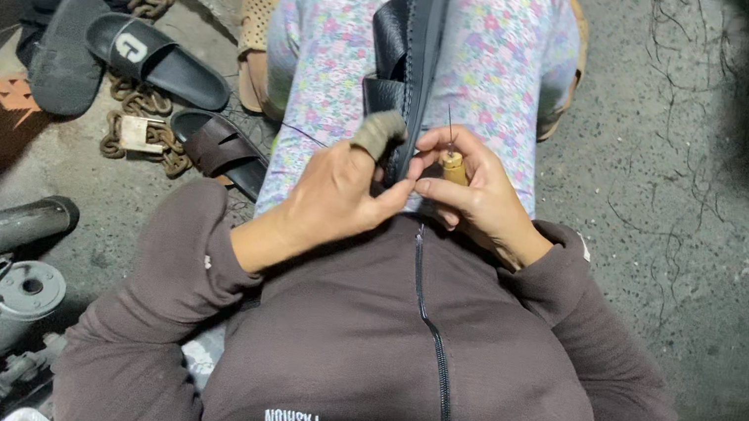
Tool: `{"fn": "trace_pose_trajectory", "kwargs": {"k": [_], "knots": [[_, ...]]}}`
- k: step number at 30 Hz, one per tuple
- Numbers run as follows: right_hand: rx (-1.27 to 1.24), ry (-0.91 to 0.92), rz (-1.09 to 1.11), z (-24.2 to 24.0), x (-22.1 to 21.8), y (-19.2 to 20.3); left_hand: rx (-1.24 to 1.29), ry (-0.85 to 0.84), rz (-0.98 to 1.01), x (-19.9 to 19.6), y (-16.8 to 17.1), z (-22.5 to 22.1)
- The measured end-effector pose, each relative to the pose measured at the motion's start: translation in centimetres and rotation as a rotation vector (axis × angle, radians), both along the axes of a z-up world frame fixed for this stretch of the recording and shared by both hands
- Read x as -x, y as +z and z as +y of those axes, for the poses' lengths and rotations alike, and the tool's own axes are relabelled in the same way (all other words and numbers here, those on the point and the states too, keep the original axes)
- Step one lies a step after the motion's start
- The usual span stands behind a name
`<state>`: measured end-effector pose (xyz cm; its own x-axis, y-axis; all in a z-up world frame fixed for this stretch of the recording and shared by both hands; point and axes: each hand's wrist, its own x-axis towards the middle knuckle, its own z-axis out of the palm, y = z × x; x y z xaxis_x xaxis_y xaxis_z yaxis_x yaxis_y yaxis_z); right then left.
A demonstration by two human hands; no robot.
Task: The person stitches the upper part of a black sandal to its sole using a needle and thread, pulling the thread tight by hand.
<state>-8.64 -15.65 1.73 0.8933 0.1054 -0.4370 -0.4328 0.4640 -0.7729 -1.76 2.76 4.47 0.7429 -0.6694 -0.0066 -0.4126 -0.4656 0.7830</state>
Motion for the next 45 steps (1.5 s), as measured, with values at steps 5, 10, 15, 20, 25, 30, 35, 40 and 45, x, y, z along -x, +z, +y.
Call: {"fn": "trace_pose_trajectory", "kwargs": {"k": [5, 10, 15, 20, 25, 30, 35, 40, 45], "knots": [[0.086, 0.054, -0.039, 1.3, -2.0, 0.3, -0.108, -0.061, 0.160, -2.9, 3.1, 2.1], [0.171, 0.064, -0.031, 0.8, -2.3, -0.4, -0.197, -0.092, 0.172, -3.4, 2.6, 3.6], [0.189, 0.057, -0.018, 0.8, -2.2, -0.8, -0.273, -0.085, 0.026, -5.0, 4.1, 4.4], [0.417, 0.057, -0.166, 0.8, -1.3, -2.6, 0.079, -0.041, 0.382, -3.5, 2.6, 3.3], [0.394, -0.004, -0.173, 0.8, -0.1, -1.0, 0.003, 0.061, 0.234, -0.5, 0.2, 1.3], [0.285, 0.053, -0.180, -0.1, 1.3, -0.7, -0.093, 0.111, 0.271, -0.5, -0.4, 1.2], [0.729, 0.173, -0.493, -0.1, 1.2, 1.8, 0.107, 0.166, 0.471, -1.5, -1.6, 2.2], [0.844, 0.252, -0.552, 0.5, 0.0, 3.7, 0.193, 0.148, 0.513, -2.3, -2.9, 3.3], [0.947, 0.296, -0.600, 0.8, -0.4, 3.6, 0.292, 0.137, 0.584, -2.6, -3.4, 3.6]]}}
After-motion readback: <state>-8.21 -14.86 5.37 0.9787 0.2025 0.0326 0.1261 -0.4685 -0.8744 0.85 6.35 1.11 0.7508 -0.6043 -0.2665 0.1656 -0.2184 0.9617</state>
